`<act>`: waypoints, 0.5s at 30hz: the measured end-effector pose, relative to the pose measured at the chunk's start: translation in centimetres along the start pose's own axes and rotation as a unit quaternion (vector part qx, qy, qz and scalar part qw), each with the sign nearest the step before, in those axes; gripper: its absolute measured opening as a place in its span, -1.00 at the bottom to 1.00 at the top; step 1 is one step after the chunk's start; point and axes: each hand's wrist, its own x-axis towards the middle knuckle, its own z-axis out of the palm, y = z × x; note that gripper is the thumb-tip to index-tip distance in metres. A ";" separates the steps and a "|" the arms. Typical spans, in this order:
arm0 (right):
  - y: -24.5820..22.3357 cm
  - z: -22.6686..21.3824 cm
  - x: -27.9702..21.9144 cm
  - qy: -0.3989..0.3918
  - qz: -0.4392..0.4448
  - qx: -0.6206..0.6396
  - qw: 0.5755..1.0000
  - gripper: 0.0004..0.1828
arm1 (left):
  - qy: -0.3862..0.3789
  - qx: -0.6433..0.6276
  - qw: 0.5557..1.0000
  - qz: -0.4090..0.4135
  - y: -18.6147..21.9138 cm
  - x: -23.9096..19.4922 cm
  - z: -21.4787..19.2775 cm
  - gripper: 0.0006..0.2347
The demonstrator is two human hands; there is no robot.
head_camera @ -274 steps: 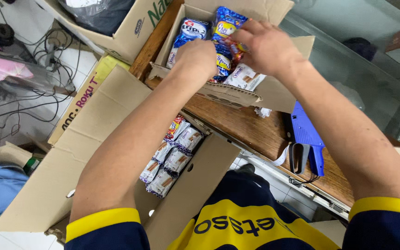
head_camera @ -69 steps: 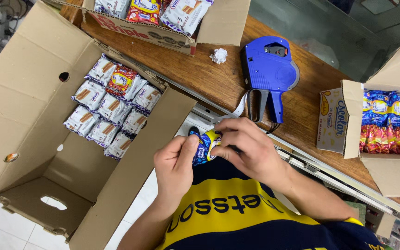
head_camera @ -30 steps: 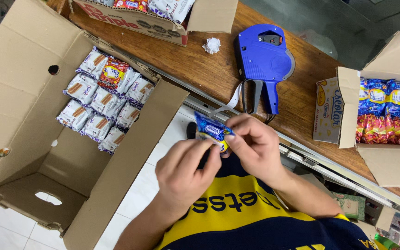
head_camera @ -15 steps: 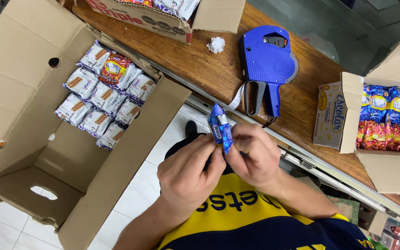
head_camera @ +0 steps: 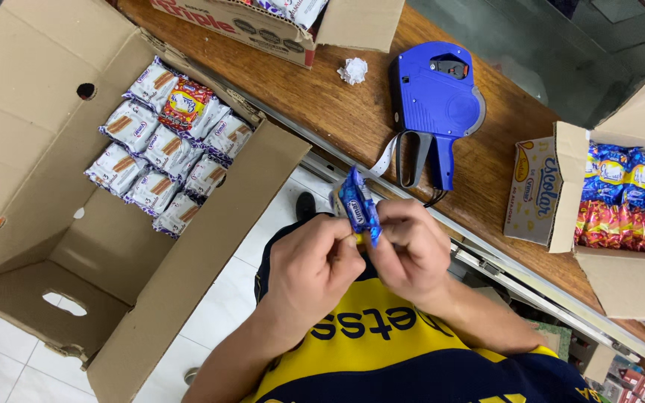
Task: The person takes individual small snack bags from larger open boxes, applies a label to each using a hand-held labeling tool, and places the labeled bags into a smaller cardboard box.
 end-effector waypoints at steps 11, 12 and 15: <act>-0.4 0.3 -0.5 0.018 0.115 0.177 0.977 -0.74 | -0.017 -0.175 0.978 -0.110 -0.6 -0.9 -0.6 -0.86; -0.4 0.3 -0.7 0.023 0.129 0.193 0.972 -0.75 | -0.006 -0.148 0.984 -0.095 -0.5 -1.1 -0.6 -0.87; 1.2 -0.7 -1.7 0.012 0.090 0.086 0.992 -0.72 | 0.041 -0.023 0.999 -0.016 1.0 -0.2 -0.3 -0.73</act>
